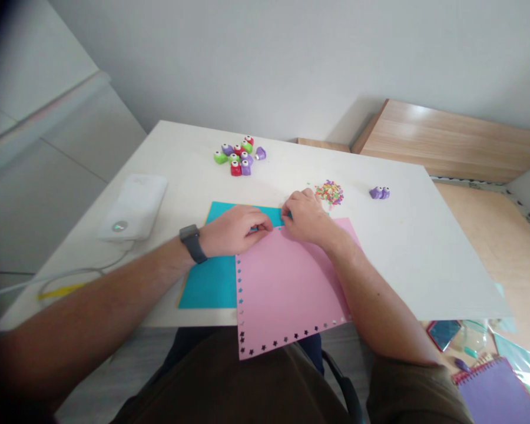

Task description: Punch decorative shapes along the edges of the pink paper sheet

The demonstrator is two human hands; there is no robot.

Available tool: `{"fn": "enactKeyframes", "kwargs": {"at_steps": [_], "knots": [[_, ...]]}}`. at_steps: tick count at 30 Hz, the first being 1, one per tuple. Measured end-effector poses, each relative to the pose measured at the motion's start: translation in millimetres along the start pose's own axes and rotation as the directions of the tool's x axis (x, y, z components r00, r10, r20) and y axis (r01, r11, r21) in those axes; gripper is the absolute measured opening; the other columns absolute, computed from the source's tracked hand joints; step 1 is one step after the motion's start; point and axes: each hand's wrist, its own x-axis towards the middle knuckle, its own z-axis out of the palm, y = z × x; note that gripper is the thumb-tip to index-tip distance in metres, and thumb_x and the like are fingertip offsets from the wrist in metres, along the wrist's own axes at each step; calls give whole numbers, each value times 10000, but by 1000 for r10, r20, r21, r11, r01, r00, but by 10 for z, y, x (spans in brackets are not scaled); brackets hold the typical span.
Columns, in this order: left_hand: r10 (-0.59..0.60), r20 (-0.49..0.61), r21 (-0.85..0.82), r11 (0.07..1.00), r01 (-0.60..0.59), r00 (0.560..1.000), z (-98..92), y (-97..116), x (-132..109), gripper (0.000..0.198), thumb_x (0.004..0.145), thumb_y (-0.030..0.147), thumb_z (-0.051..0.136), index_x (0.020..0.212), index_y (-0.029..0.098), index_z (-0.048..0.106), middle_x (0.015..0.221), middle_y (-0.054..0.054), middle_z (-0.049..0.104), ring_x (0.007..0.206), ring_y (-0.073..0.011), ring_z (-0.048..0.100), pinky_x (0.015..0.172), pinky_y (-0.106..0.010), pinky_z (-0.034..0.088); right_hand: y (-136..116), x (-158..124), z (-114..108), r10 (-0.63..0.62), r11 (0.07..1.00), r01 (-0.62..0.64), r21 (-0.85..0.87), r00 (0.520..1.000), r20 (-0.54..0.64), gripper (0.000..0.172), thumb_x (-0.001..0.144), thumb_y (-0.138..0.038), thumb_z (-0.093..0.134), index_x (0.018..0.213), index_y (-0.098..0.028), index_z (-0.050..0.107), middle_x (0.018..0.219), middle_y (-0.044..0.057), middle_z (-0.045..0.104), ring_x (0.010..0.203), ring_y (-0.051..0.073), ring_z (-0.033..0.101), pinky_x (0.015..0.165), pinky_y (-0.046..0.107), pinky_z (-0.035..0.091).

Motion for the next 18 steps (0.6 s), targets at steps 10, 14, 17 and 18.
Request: {"fn": "enactKeyframes", "kwargs": {"at_steps": [10,14,17,18], "knots": [[-4,-2,-15,1000,4,1000,1,2,2,148,956,150,647,1021,203,769,1010,-54,791,964,-213,722,902,-357,538,21,-44,-53,-18,1000,18,5,999,-41,120,930,-220,599,901,-216,715,1014,114,693,1017,301,558,994,467,383],[-1,-3,-26,1000,1,1000,0,1,-1,152,955,146,645,1024,201,768,1024,-54,793,974,-215,728,915,-361,539,60,-49,-62,-24,1000,24,1,999,-34,131,948,-243,592,917,-219,717,1008,103,697,1006,288,586,1010,465,371],[0,-6,-25,1000,0,1000,-4,7,0,155,955,141,640,1022,197,769,1026,-57,795,970,-219,726,903,-364,539,45,-44,-55,-30,999,31,31,999,-33,127,950,-249,609,905,-218,724,1003,97,712,1003,276,606,1021,461,365],[-3,-7,-23,1000,2,1000,-6,9,0,156,953,139,642,1020,197,770,1021,-57,795,964,-220,725,896,-365,539,36,-40,-52,-34,999,35,40,999,-30,130,950,-251,613,895,-220,727,995,94,716,996,273,611,1020,460,366]]}}
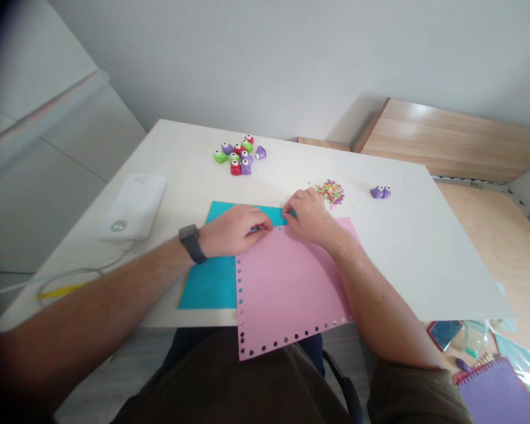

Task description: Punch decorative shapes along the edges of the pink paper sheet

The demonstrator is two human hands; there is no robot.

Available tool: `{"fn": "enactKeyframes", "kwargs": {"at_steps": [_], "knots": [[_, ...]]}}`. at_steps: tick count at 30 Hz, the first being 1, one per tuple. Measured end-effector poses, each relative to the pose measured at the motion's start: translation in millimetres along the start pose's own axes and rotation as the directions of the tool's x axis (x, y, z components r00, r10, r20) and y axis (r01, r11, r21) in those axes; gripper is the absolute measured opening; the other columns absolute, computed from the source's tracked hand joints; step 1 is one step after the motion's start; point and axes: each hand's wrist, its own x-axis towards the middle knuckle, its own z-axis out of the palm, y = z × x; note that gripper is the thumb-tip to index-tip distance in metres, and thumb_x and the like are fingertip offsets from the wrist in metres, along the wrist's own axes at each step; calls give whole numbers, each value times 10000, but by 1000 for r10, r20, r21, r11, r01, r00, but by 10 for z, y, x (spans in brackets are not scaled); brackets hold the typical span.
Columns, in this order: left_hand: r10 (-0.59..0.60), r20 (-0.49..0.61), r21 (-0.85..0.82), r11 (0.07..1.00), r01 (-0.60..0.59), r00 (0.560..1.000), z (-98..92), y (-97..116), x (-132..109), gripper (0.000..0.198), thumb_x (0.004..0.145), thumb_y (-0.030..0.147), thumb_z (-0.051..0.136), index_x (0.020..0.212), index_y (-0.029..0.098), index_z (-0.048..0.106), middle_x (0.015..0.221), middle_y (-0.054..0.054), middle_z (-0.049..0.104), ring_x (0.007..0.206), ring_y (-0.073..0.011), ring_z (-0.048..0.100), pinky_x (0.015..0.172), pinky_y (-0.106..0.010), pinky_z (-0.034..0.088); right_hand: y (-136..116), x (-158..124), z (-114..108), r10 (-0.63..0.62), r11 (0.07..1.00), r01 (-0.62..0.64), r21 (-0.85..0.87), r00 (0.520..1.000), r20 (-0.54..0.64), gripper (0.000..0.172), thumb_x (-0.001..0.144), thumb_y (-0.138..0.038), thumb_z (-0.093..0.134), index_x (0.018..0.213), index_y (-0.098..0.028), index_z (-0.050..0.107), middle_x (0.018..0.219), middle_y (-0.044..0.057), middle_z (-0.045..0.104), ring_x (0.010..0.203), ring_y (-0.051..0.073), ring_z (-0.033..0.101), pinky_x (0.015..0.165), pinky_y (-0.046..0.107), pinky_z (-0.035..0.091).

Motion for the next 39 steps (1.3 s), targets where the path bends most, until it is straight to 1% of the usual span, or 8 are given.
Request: {"fn": "enactKeyframes", "kwargs": {"at_steps": [5,9,16,21,27,33,39], "knots": [[-3,0,5,1000,3,1000,4,2,-2,158,947,138,643,1014,205,769,1007,-48,796,954,-219,724,887,-364,538,-24,15,-1,-5,1000,4,11,1000,23,154,941,-242,608,872,-241,745,971,83,729,972,271,623,1005,461,368],[5,-2,-12,1000,-5,1000,14,-12,-5,158,945,132,643,1018,207,762,1024,-45,798,977,-216,728,914,-365,540,-9,6,-1,1,1000,-1,13,1000,-1,156,940,-247,618,904,-247,770,983,82,745,972,272,632,1006,454,377],[-12,7,4,1000,12,1000,7,1,-1,156,950,136,647,1026,202,767,1014,-50,795,965,-223,723,896,-370,533,20,-1,51,13,1000,-13,-25,1000,-25,144,941,-317,684,900,-249,804,971,79,757,972,279,628,996,463,388],[-1,5,7,1000,1,1000,5,0,-5,154,953,137,643,1026,195,765,1015,-49,790,967,-226,719,898,-374,530,-8,4,50,29,998,-29,-50,1000,-1,155,942,-296,676,850,-249,792,941,75,758,966,284,622,981,468,396],[3,0,15,1000,-3,1000,12,-12,-5,158,959,141,636,1028,200,766,1014,-46,789,955,-219,716,889,-364,527,-41,14,31,30,997,-30,-67,1000,8,127,916,-259,666,854,-222,771,957,102,738,968,294,608,985,476,402],[2,7,40,999,-3,1000,19,-11,-5,149,955,152,645,1030,194,766,990,-52,780,953,-227,718,884,-368,526,-83,20,40,51,996,-48,-81,998,30,142,913,-240,616,861,-209,744,947,105,718,973,293,573,963,463,391],[14,-1,30,999,-14,1000,19,-18,-6,155,945,134,643,1020,198,764,992,-51,784,942,-217,716,875,-358,529,-79,3,56,32,995,-32,-96,999,6,137,903,-222,603,861,-203,731,940,104,709,976,291,572,954,449,388]]}}
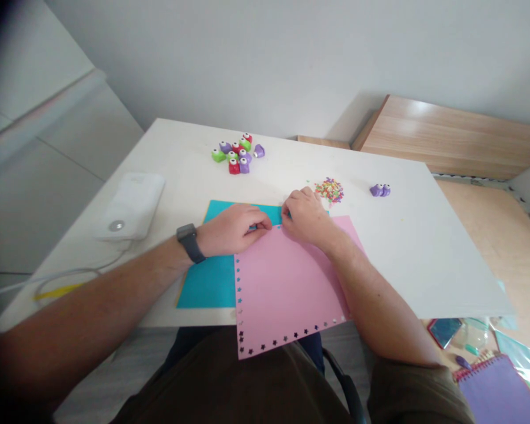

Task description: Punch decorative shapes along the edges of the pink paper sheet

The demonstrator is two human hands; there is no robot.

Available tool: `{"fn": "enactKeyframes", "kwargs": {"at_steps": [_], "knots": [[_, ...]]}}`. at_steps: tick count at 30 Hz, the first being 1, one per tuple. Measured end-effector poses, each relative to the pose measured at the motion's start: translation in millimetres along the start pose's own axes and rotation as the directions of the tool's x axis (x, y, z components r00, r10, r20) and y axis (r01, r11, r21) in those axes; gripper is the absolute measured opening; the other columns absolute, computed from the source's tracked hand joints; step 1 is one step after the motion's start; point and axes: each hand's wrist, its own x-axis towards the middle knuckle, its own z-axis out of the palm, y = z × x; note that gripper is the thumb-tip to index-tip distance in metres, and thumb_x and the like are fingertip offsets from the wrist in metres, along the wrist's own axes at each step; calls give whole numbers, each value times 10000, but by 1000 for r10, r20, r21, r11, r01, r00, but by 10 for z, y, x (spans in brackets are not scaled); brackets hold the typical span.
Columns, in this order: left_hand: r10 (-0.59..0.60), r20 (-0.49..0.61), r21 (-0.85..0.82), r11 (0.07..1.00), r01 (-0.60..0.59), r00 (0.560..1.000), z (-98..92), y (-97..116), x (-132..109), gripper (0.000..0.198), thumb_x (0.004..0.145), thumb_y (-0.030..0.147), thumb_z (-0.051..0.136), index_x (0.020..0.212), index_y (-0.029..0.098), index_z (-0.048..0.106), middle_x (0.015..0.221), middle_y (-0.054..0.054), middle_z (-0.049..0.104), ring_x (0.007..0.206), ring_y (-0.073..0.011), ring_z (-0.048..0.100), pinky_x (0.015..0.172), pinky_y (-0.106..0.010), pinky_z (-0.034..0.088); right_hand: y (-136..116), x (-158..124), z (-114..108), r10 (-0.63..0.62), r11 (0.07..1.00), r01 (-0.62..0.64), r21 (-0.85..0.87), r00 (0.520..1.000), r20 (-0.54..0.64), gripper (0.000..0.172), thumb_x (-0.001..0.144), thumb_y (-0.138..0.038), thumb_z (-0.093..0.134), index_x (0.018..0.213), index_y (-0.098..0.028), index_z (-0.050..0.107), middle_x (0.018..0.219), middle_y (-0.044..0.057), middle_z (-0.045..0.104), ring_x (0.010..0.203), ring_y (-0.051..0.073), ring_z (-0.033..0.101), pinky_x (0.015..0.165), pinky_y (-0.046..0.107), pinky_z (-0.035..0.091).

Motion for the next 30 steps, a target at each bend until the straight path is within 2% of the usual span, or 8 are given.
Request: {"fn": "enactKeyframes", "kwargs": {"at_steps": [7,18,30], "knots": [[-12,3,-13,1000,12,1000,-6,9,-2,152,947,136,652,1031,194,765,996,-54,780,960,-221,721,896,-364,528,110,-17,-20,-36,999,37,8,996,-87,148,915,-232,601,855,-212,734,927,93,724,924,272,608,979,441,396],[-9,-4,-16,1000,9,1000,-9,13,7,148,949,127,653,1020,195,763,1000,-48,788,951,-218,718,879,-359,525,78,-15,-66,-56,997,57,53,998,-20,146,944,-264,632,876,-221,754,934,89,741,951,274,641,988,448,391],[-8,-3,-22,1000,8,1000,1,4,0,158,944,121,649,1022,201,761,1010,-43,790,959,-216,716,889,-364,524,74,-26,-61,-70,996,71,48,997,-32,166,952,-260,643,936,-209,800,962,92,764,967,273,661,994,441,395]]}}
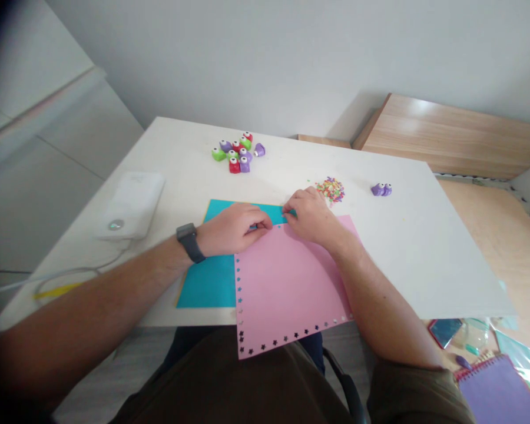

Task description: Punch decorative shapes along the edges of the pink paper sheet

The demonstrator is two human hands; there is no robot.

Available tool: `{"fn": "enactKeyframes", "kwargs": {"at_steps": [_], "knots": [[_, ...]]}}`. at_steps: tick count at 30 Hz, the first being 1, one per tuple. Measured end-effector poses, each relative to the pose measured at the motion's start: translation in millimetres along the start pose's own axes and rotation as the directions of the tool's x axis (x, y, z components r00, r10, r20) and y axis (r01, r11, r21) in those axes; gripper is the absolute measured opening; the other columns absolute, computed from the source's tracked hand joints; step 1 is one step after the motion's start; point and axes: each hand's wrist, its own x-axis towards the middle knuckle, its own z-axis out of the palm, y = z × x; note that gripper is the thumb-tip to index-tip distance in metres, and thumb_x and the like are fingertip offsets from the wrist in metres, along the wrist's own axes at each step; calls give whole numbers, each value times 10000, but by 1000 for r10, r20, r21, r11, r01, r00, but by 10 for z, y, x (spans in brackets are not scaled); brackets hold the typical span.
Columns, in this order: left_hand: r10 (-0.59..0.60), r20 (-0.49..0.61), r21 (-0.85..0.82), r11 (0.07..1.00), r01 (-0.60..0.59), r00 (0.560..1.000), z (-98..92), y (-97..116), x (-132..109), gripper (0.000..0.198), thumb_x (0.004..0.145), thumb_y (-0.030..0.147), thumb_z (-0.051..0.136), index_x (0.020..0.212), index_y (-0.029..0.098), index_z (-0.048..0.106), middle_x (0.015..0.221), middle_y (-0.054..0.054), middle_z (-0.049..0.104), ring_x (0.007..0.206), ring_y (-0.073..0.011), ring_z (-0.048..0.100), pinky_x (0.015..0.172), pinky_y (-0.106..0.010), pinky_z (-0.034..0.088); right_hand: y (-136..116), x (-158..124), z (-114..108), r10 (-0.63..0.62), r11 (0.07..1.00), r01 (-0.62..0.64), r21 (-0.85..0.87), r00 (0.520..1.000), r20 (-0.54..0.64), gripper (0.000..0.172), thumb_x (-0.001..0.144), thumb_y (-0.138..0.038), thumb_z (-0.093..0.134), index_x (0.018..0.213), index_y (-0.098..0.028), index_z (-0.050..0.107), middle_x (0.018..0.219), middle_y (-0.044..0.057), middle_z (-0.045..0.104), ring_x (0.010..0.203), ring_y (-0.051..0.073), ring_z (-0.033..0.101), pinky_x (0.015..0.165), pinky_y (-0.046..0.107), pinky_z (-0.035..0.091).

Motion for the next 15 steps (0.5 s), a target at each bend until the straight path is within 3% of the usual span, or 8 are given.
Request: {"fn": "enactKeyframes", "kwargs": {"at_steps": [15], "knots": [[-2,-5,12,1000,2,1000,1,0,-6,162,943,129,646,1023,205,764,1005,-42,789,957,-217,715,888,-367,524,-22,29,30,30,1000,-30,-1,999,36,165,946,-256,638,909,-230,796,938,80,752,962,275,625,989,439,393]]}}
